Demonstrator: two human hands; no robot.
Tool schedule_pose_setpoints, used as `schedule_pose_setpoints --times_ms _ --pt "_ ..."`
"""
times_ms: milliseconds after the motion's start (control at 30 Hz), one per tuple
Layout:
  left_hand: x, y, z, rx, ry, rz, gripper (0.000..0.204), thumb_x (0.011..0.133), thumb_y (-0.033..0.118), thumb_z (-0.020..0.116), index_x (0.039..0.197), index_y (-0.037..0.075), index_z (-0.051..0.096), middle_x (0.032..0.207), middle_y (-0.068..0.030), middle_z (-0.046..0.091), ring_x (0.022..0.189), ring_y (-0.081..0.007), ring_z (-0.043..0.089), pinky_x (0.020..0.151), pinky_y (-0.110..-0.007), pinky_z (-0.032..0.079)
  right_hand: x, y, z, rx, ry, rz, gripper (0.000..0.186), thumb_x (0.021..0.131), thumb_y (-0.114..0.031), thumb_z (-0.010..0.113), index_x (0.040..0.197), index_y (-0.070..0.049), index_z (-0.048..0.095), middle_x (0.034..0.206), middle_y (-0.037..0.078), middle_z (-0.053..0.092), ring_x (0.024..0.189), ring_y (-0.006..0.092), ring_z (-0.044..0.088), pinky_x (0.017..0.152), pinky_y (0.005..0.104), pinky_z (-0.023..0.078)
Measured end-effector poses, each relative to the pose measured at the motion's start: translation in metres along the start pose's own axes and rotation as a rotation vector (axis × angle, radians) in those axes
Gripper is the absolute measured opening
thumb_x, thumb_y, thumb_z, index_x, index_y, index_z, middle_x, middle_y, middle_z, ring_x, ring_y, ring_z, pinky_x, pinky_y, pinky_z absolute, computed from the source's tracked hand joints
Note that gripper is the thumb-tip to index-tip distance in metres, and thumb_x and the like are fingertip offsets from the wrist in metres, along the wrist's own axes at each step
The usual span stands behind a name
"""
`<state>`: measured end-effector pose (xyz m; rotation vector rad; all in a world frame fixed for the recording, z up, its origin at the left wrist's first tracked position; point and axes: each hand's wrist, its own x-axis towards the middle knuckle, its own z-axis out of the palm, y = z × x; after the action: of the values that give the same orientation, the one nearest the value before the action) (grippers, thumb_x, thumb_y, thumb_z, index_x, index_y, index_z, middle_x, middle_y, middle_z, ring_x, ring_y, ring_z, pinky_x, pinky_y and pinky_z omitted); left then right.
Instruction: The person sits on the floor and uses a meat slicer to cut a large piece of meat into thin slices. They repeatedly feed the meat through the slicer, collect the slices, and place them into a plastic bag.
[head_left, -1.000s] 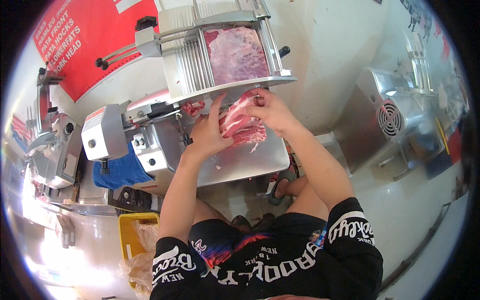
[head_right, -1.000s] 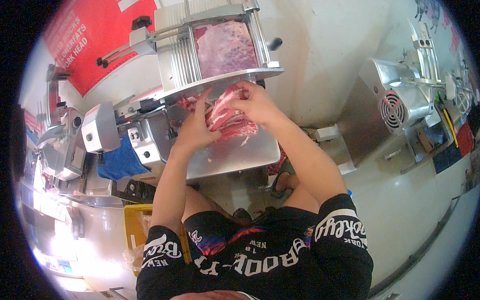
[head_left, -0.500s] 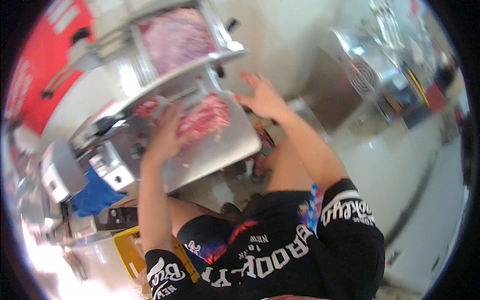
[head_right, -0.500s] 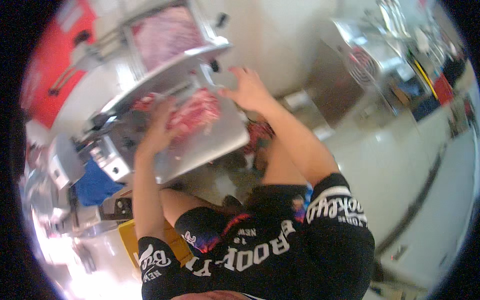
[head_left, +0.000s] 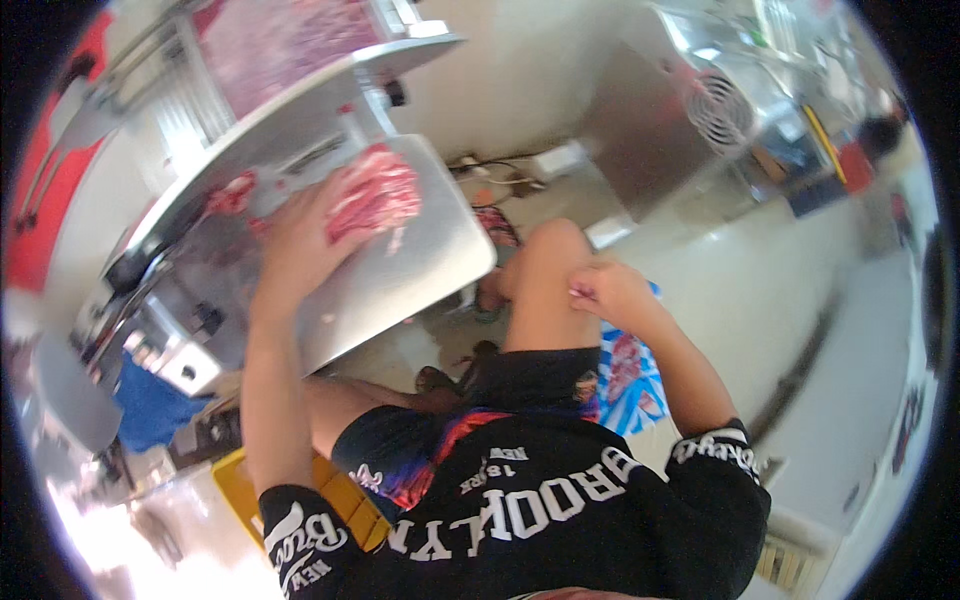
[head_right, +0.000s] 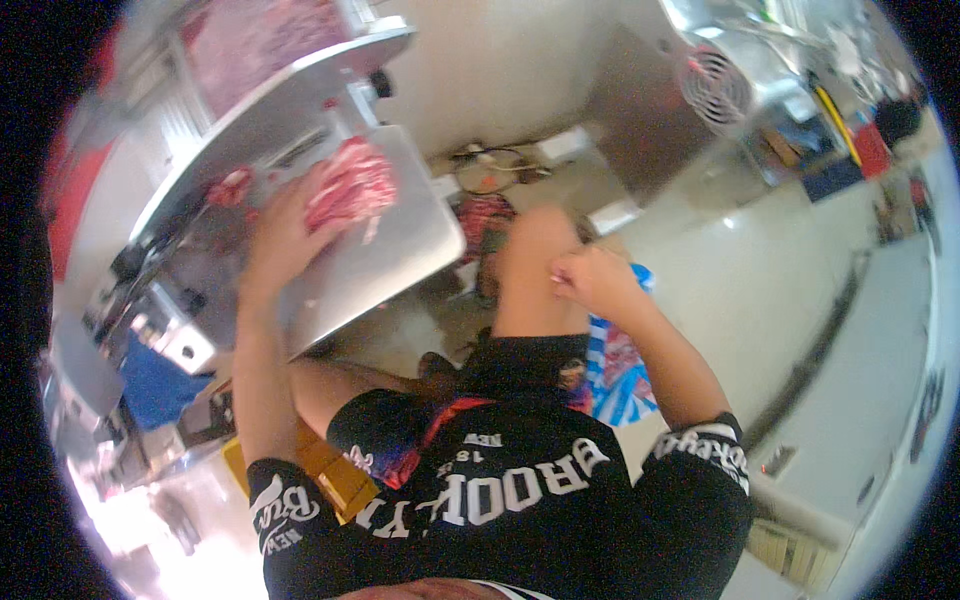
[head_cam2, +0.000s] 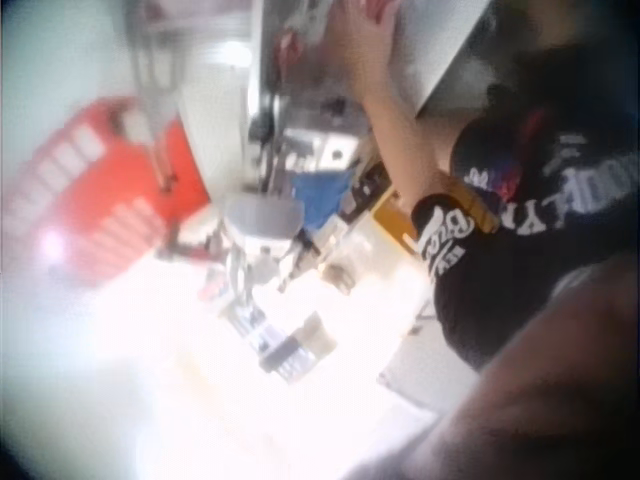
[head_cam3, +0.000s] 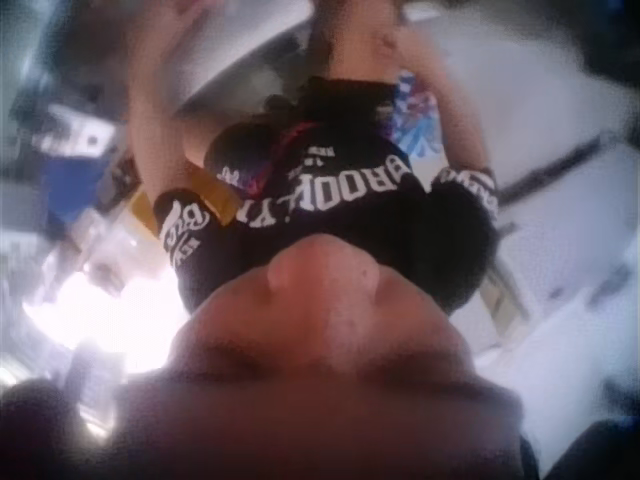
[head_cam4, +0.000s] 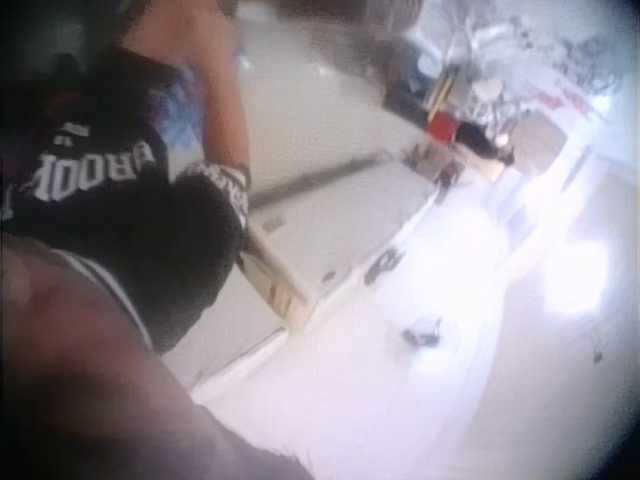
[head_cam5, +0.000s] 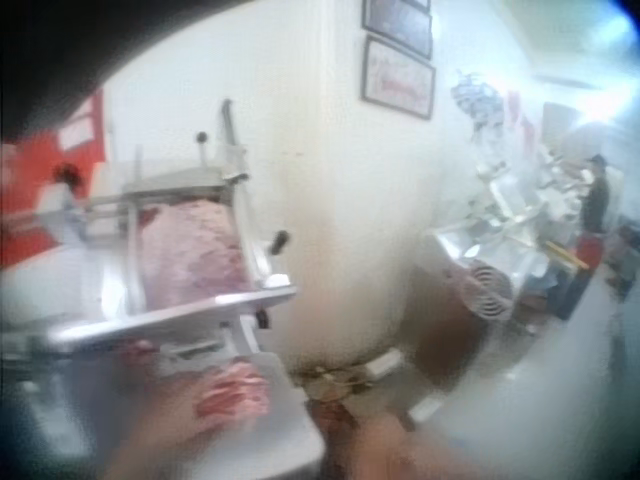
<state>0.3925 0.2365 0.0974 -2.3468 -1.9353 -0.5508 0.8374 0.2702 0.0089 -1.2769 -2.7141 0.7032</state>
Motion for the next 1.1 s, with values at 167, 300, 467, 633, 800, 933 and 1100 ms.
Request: schedule_pose_setpoints --times_ms 167,300,467,633,800,933,1100 --pt "0.003 0.005 0.0 0.024 -0.05 -0.063 0.083 0.08 0.045 0.077 0.151 0.018 0.046 0.138 -0.018 0.06 0.126 -0.0403 0.056 0.108 -0.05 0.042 0.019 -0.001 -0.009 0.057 0.098 -0.067 0.015 0.084 -0.021 0.071 0.086 -0.007 0.069 0.085 0.017 0.067 0.08 0.0392 0.064 0.07 0.0484 0.05" --pt "-0.001 0.012 -0.007 0.041 -0.052 -0.107 0.082 0.081 0.046 0.075 0.152 0.019 0.045 0.14 -0.0185 0.058 0.128 -0.0389 0.055 0.108 -0.05 0.043 0.06 -0.01 -0.026 -0.055 0.128 -0.052 0.015 0.085 -0.02 0.07 0.086 -0.005 0.069 0.084 0.019 0.066 0.078 0.0398 0.064 0.07 0.0479 0.051" --pt "-0.007 0.012 0.001 0.032 -0.066 -0.145 0.085 0.081 0.047 0.075 0.153 0.016 0.042 0.139 -0.0166 0.058 0.13 -0.0355 0.053 0.11 -0.053 0.04 0.135 -0.008 -0.012 0.036 0.335 -0.113 0.017 0.085 -0.02 0.071 0.087 -0.003 0.068 0.089 0.018 0.067 0.083 0.0398 0.065 0.073 0.0481 0.052" --pt "-0.007 0.01 0.0 -0.251 0.068 -0.276 0.072 0.09 0.039 0.07 0.152 0.014 0.044 0.137 -0.0162 0.059 0.125 -0.0315 0.058 0.104 -0.044 0.045 0.155 -0.031 -0.009 0.157 0.465 -0.012 0.021 0.083 -0.02 0.075 0.093 -0.002 0.068 0.093 0.017 0.068 0.084 0.0368 0.067 0.075 0.0464 0.054" --pt "-0.004 -0.077 0.013 -1.166 0.581 -0.872 0.039 0.097 0.025 0.062 0.134 0.014 0.058 0.119 -0.0092 0.066 0.105 -0.0209 0.062 0.089 -0.034 0.048 0.153 -0.059 -0.012 0.429 0.511 -0.125 0.026 0.084 -0.017 0.075 0.103 0.0 0.068 0.094 0.017 0.069 0.08 0.0326 0.067 0.074 0.0417 0.054" --pt "0.023 -0.105 0.02 -1.639 0.796 -0.903 0.007 0.099 0.011 0.057 0.103 0.016 0.058 0.092 -0.0025 0.064 0.08 -0.0151 0.06 0.066 -0.029 0.048 0.141 -0.063 -0.011 0.531 0.448 -0.127 0.026 0.086 -0.014 0.074 0.106 0.002 0.067 0.096 0.018 0.071 0.084 0.0303 0.07 0.073 0.0381 0.055" --pt "0.035 -0.12 0.034 -2.036 0.712 -0.769 0.012 0.102 0.01 0.051 0.094 0.016 0.057 0.081 0.001 0.06 0.066 -0.0069 0.053 0.052 -0.022 0.04 0.12 -0.044 -0.004 0.541 0.411 -0.088 0.027 0.087 -0.013 0.074 0.11 0.001 0.069 0.095 0.015 0.072 0.083 0.0251 0.07 0.072 0.0359 0.055"
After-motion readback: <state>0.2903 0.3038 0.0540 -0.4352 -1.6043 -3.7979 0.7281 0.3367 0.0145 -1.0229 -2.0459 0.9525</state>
